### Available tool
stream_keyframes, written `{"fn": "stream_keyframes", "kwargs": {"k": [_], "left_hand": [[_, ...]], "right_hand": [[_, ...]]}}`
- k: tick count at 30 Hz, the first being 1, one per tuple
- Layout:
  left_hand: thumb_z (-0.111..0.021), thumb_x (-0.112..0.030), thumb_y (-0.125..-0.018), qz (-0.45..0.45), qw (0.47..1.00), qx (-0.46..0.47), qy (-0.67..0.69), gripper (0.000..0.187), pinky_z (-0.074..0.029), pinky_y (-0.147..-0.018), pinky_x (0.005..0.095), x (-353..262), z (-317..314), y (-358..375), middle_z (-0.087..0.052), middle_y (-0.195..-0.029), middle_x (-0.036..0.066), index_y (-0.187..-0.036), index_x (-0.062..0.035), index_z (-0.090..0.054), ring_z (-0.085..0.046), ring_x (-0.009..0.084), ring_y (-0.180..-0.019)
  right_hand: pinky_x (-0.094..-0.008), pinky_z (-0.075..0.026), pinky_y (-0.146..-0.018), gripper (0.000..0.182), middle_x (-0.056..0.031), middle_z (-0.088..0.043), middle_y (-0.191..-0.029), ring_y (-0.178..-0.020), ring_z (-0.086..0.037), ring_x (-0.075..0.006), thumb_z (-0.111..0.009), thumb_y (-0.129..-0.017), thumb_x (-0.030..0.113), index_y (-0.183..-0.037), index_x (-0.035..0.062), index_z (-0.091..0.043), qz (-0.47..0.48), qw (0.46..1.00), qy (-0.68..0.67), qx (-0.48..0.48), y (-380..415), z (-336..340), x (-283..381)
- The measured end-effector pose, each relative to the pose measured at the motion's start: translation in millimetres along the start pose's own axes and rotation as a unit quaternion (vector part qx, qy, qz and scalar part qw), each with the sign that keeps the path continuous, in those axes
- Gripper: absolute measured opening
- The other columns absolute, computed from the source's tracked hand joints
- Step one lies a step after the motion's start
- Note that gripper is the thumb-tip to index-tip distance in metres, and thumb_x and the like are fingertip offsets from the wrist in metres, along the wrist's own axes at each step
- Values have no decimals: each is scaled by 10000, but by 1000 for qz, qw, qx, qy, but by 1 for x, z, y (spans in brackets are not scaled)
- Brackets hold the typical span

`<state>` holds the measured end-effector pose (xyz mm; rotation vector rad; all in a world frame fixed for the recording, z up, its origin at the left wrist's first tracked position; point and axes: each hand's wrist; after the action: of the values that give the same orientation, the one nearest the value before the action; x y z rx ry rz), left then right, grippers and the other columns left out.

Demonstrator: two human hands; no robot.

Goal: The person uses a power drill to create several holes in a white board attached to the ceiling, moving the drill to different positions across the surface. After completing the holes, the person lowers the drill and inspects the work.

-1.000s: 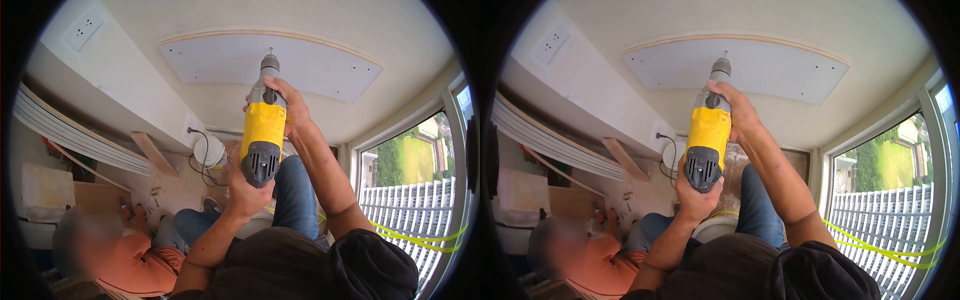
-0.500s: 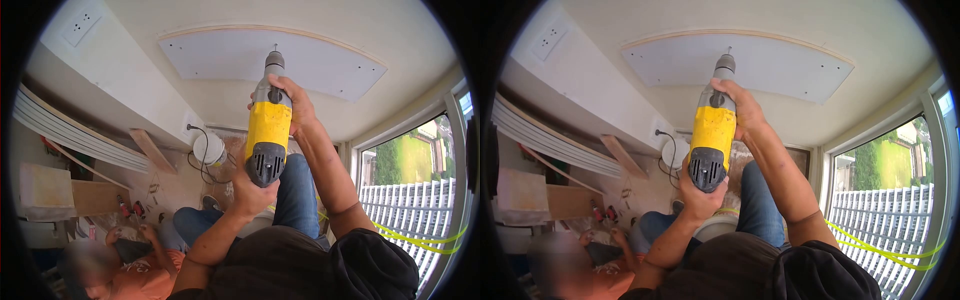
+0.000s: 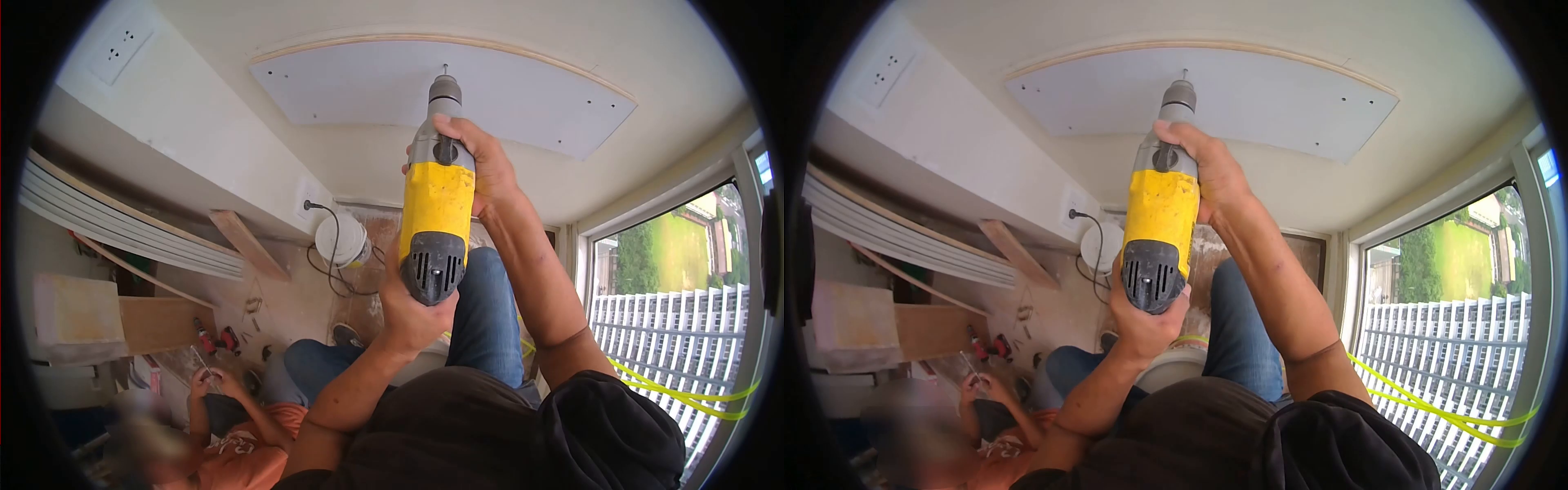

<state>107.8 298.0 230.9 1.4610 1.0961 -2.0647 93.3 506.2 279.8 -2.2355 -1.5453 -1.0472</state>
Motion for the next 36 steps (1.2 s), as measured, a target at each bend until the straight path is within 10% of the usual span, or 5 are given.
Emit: {"fn": "stream_keyframes", "kwargs": {"k": [18, 36], "left_hand": [[-774, 14, -801, -8, 1000, -15, -10, 696, -575, -934, 386, 1, 2, -1, -704, -1164, 206, -1431, 61, -483, -738, 307, -1065], [-805, -23, -772, 19, 999, -31, 9, 524, -568, -810, 344, 6, -4, -8, -675, -999, 108, -1229, 53, -560, -683, 188, -885]], "right_hand": [[-513, -632, -729, 450, -248, -710, -969, -865, -757, -409, -711, -981, 361, -1174, -13, -550, 44, 998, 2, 42, -8, 10, -11], [-427, -608, -614, 402, -146, -679, -848, -669, -705, -270, -780, -931, 282, -1111, -27, -597, 13, 1000, 7, -9, -11, -3, 0]]}}
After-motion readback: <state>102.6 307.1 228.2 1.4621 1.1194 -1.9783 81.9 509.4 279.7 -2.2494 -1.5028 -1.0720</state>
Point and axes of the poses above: each hand's wrist, its own y-axis away from the middle knuckle, its own z-axis out of the back of the hand, x = y × z
